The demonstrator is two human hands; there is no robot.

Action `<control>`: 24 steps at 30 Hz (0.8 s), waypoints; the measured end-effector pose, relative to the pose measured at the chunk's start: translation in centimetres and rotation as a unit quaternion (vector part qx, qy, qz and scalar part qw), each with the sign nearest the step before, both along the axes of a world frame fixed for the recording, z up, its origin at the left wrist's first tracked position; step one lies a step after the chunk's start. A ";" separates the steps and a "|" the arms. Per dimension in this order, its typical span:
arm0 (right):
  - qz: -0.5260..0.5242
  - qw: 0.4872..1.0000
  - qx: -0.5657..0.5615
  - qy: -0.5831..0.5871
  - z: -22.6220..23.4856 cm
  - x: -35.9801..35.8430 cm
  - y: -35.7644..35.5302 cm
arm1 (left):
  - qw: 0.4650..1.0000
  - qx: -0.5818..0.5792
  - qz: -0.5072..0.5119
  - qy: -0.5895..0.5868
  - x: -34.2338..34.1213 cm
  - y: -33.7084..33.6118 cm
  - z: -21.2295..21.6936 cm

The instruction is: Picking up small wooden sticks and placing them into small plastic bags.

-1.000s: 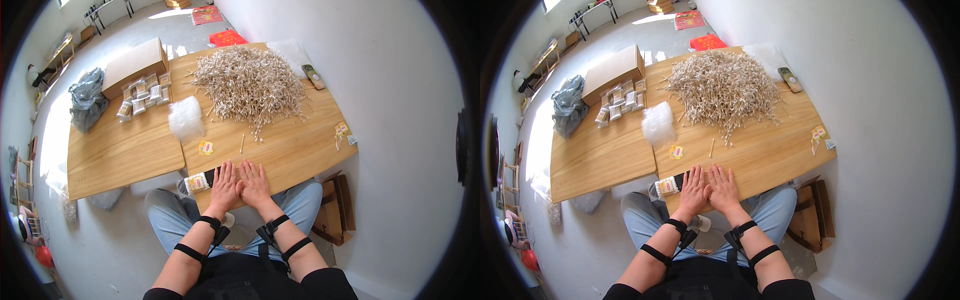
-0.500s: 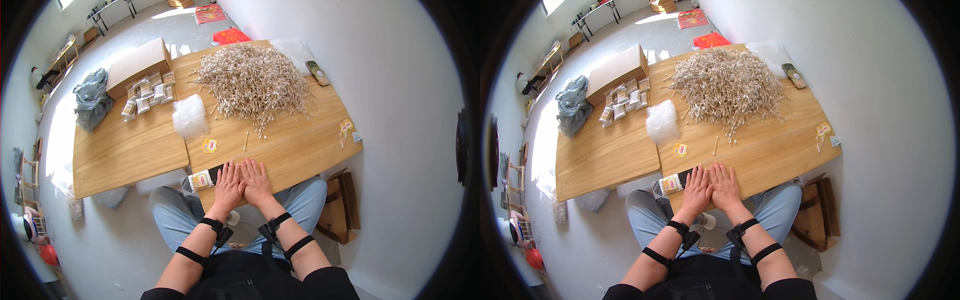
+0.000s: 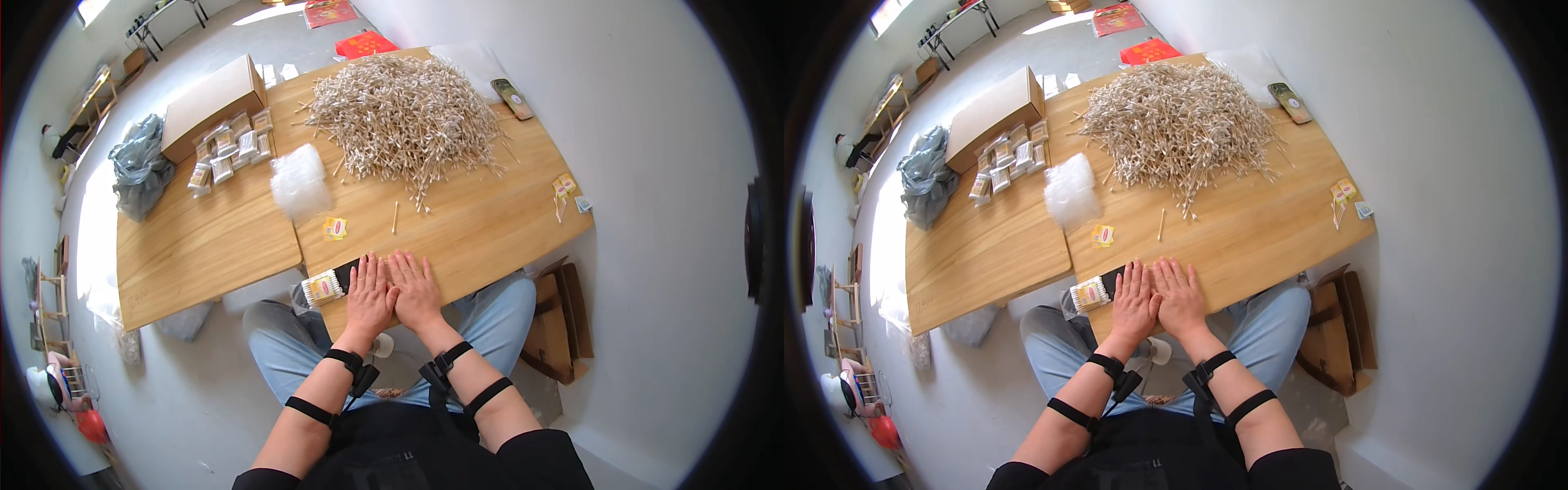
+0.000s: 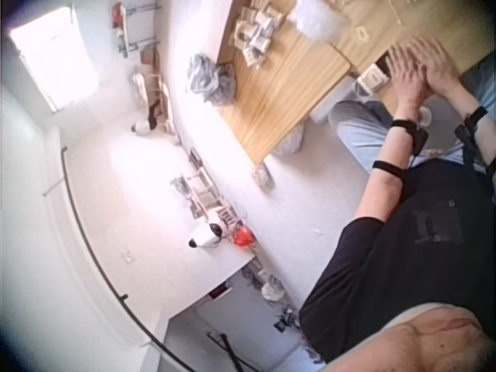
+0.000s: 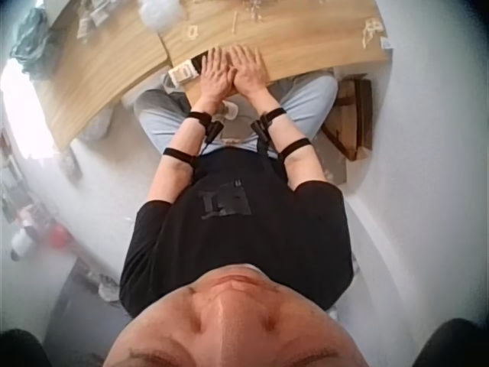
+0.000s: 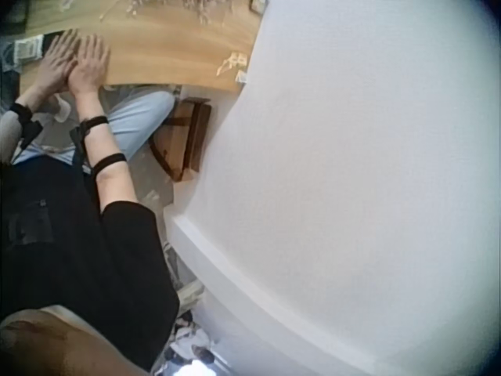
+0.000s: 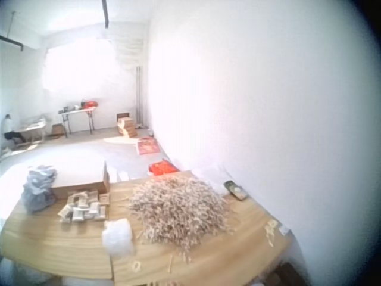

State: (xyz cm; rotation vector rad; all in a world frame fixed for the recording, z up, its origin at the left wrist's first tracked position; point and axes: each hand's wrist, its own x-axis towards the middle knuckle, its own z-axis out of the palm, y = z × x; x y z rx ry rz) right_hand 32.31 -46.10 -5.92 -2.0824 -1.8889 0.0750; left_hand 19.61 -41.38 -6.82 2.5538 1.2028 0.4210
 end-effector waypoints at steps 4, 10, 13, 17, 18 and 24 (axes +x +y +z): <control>0.002 1.000 0.001 0.007 -0.1 0.2 -0.1 | 1.000 -0.001 -0.014 0.006 -0.1 0.0 0.1; 0.044 0.998 -0.054 -0.011 0.7 1.2 -0.4 | 1.000 0.003 -0.017 0.021 0.1 0.1 0.3; 0.042 0.997 -0.061 -0.015 0.9 1.0 -0.2 | 0.999 0.000 -0.016 0.029 0.2 0.1 0.5; 0.049 0.997 -0.057 -0.016 0.9 0.8 0.0 | 1.000 -0.009 -0.012 0.027 0.2 0.1 0.4; 0.046 0.997 -0.056 -0.017 0.9 0.8 0.0 | 1.000 -0.005 -0.011 0.029 0.2 0.1 0.3; -0.055 0.945 0.194 0.257 -0.3 2.3 -0.9 | 0.999 0.002 -0.002 0.040 0.2 0.0 0.1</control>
